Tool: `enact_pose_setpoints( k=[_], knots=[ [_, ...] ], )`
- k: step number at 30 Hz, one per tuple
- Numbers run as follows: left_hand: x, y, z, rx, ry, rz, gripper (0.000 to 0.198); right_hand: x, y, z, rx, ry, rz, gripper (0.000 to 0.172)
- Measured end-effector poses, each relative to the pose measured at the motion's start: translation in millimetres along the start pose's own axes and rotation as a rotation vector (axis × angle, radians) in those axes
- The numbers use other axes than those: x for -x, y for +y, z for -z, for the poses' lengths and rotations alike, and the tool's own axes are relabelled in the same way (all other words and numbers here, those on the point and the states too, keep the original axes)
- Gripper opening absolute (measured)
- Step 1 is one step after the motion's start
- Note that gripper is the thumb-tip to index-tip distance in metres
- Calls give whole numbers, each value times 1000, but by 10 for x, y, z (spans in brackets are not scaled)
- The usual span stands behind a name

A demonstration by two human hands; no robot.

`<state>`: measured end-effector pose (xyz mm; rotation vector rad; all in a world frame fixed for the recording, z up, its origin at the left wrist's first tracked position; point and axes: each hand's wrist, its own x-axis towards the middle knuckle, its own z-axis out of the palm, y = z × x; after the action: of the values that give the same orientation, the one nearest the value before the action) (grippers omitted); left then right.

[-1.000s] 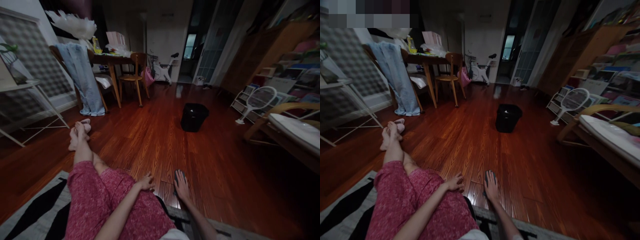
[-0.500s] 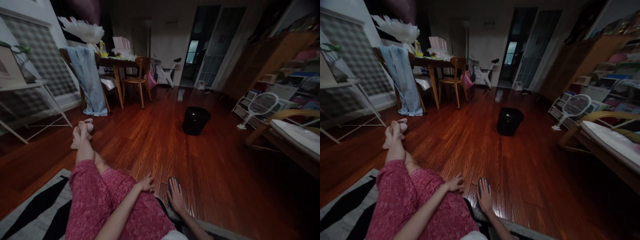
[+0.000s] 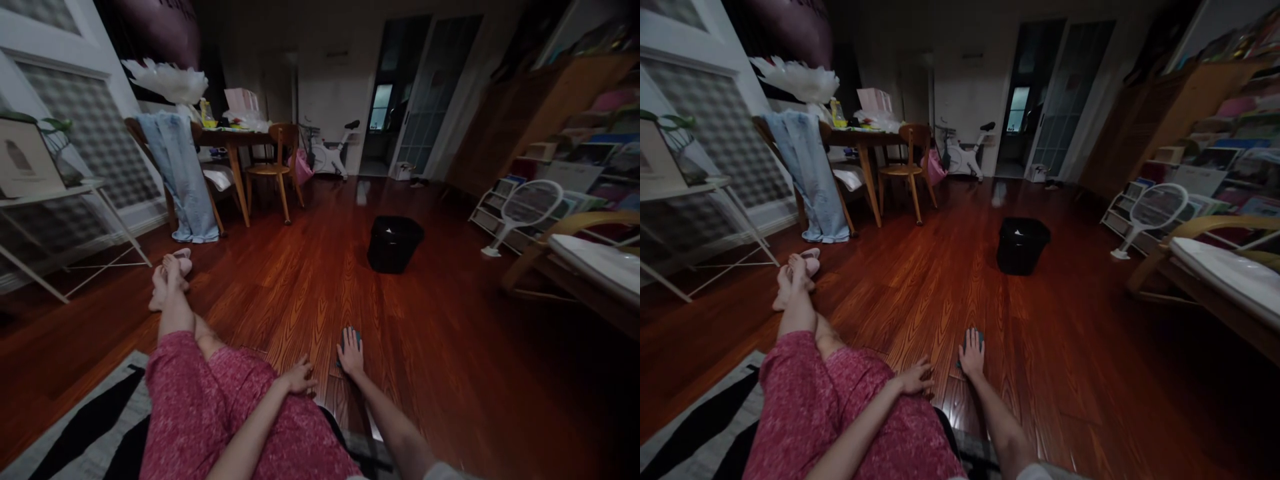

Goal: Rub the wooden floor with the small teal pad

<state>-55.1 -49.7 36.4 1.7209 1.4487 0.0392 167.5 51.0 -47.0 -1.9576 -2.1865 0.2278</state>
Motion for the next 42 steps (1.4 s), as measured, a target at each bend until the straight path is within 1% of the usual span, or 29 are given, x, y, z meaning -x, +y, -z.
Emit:
enact_pose_setpoints(
  k=[2,4,6,9,12,14,15,17,20,22,24,26,27,29,30,33,35,38,40,42],
  knots=[
    [-9,-11,-4,-7,1,3,77,-24,-70,-21,-5,1,-24,65],
    [-21,-12,-9,-14,-6,6,74,100,-83,-58,-16,5,26,65],
    [-31,-7,-14,-19,-15,4,72,353,-31,-98,-36,-1,144,64],
    [-44,-10,-29,-4,-13,5,75,868,129,-125,-66,-29,313,63],
    [-55,-32,-48,26,-13,12,82,1313,308,-108,-80,-49,369,61],
    [-54,-42,-54,33,-15,14,84,1444,401,-88,-80,-60,371,60],
    [-50,-43,-53,32,-21,18,85,1443,434,-77,-78,-63,368,59],
    [-35,-34,-43,25,-32,22,85,1310,469,-52,-71,-54,350,59],
    [-2,-1,-13,10,-49,26,82,875,434,10,-44,-14,258,60],
    [18,26,8,0,-47,24,80,539,357,67,-18,6,158,60],
    [31,46,21,-1,-44,22,79,262,251,117,1,8,52,61],
    [32,52,25,4,-41,25,81,104,141,134,5,2,-35,62],
    [28,50,24,4,-39,28,82,79,95,126,2,2,-68,63],
    [11,41,18,-7,-35,38,81,136,39,72,-8,11,-77,64],
    [0,36,14,-14,-33,39,81,212,35,31,-14,17,-46,64],
    [-24,32,2,-22,-29,29,82,572,109,-91,-29,19,129,63],
    [-25,40,-2,-11,-29,23,82,852,187,-131,-36,3,221,62],
    [-11,53,3,-3,-42,37,85,1166,263,-116,-38,-19,254,62],
    [1,57,9,-13,-48,48,87,1223,269,-89,-38,-25,245,62],
    [14,58,16,-19,-47,44,85,1133,249,-67,-38,-19,233,61]
  ],
)
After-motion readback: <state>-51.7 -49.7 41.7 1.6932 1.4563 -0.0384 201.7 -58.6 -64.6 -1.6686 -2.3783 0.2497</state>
